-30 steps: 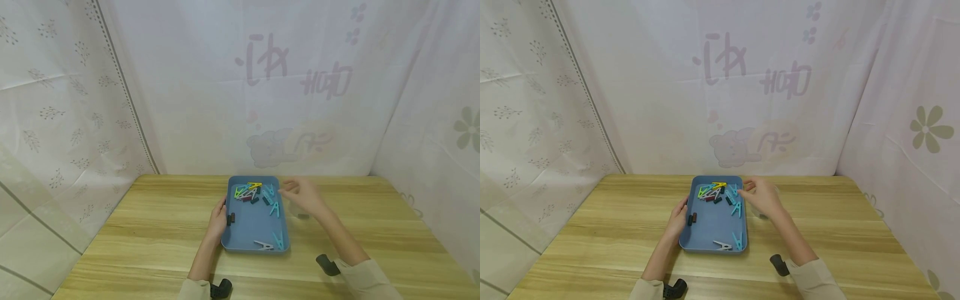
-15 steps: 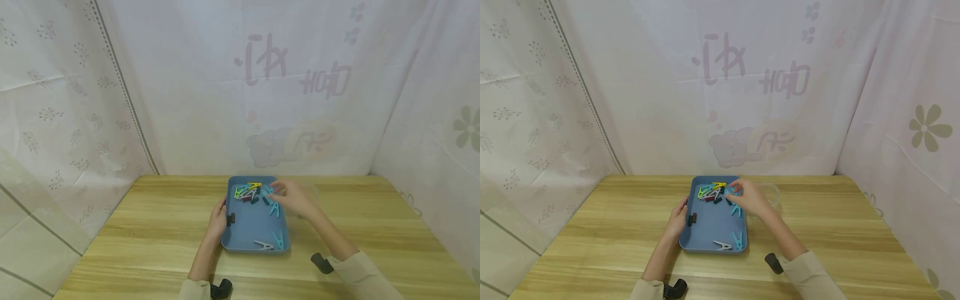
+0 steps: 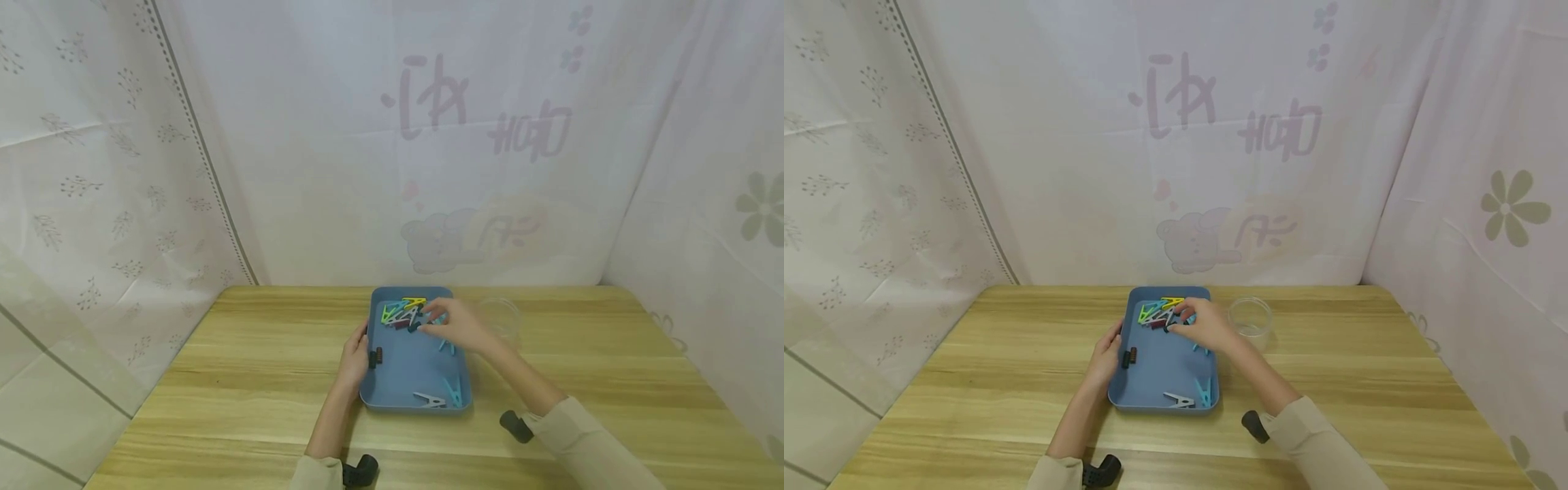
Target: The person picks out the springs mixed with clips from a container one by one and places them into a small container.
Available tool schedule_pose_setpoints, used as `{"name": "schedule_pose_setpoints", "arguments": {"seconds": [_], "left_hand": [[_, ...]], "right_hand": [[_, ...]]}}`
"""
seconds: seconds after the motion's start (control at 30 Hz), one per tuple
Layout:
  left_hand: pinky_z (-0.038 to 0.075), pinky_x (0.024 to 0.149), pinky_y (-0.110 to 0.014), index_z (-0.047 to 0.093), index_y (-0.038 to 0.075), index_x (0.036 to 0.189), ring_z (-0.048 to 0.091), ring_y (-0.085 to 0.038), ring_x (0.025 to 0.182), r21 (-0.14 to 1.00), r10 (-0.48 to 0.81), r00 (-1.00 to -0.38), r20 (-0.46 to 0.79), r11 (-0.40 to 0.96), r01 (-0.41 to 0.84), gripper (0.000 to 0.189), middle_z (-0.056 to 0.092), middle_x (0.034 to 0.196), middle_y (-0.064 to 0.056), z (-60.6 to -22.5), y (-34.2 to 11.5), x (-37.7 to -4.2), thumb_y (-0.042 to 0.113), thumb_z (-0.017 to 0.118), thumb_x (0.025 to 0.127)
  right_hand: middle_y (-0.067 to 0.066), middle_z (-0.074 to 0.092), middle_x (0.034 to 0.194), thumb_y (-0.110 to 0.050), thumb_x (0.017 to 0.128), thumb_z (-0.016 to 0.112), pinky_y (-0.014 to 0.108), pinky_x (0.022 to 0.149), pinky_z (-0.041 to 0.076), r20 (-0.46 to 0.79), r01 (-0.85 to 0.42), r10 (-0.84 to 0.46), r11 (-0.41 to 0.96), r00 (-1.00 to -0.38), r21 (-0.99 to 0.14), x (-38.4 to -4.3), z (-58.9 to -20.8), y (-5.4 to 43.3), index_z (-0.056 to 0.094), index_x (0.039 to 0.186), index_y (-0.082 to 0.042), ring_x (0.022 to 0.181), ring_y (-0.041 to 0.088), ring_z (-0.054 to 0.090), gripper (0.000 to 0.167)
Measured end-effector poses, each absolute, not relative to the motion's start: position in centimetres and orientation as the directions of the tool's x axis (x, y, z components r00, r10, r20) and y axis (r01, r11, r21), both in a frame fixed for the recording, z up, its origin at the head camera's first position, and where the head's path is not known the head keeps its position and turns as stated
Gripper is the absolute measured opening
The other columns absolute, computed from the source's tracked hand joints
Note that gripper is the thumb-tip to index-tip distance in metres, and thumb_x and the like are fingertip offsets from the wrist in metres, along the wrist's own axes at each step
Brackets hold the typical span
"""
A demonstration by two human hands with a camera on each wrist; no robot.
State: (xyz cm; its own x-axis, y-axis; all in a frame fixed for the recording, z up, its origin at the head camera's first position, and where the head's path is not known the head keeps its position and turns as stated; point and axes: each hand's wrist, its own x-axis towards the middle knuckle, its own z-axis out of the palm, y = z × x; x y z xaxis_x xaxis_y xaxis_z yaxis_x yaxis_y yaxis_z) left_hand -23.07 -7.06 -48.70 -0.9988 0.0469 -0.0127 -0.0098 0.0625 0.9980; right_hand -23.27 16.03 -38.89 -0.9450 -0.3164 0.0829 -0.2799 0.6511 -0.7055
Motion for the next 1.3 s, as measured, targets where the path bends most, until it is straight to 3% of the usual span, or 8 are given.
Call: {"name": "schedule_pose_setpoints", "arguments": {"seconds": [0.4,0.73,1.3], "left_hand": [[0.017,0.130,-0.062,0.031,-0.005,0.162,0.020,-0.048,0.158,0.999,0.051,-0.998,-0.024,0.045,-0.022,0.049,0.029,0.169,-0.028,-48.5,-7.0,-23.1,0.007,0.029,0.114],[0.018,0.130,-0.062,0.033,-0.004,0.162,0.023,-0.047,0.158,0.999,0.051,-0.998,-0.030,0.039,-0.028,0.049,0.031,0.168,-0.027,-48.6,-7.1,-23.2,0.007,0.029,0.115],[0.019,0.129,-0.063,0.034,-0.004,0.162,0.024,-0.047,0.158,0.999,0.055,-0.998,-0.045,0.007,-0.044,0.049,0.032,0.168,-0.027,-48.4,-7.2,-23.1,0.008,0.030,0.114]], "right_hand": [[0.020,0.071,0.117,-0.019,0.095,0.078,0.032,0.069,0.060,0.044,-0.259,-0.338,0.624,-0.940,-0.737,-23.5,-40.0,14.9,0.070,0.127,0.002,0.096,0.028,0.071,0.039],[0.016,0.075,0.110,-0.014,0.092,0.082,0.038,0.079,0.064,0.037,-0.241,-0.325,0.614,-0.945,-0.751,-23.7,-41.2,13.8,0.072,0.122,0.002,0.094,0.027,0.073,0.036],[0.016,0.075,0.107,-0.011,0.088,0.084,0.035,0.076,0.064,0.021,-0.272,-0.380,0.621,-0.925,-0.736,-24.1,-43.2,12.1,0.071,0.119,0.005,0.092,0.027,0.074,0.037]]}}
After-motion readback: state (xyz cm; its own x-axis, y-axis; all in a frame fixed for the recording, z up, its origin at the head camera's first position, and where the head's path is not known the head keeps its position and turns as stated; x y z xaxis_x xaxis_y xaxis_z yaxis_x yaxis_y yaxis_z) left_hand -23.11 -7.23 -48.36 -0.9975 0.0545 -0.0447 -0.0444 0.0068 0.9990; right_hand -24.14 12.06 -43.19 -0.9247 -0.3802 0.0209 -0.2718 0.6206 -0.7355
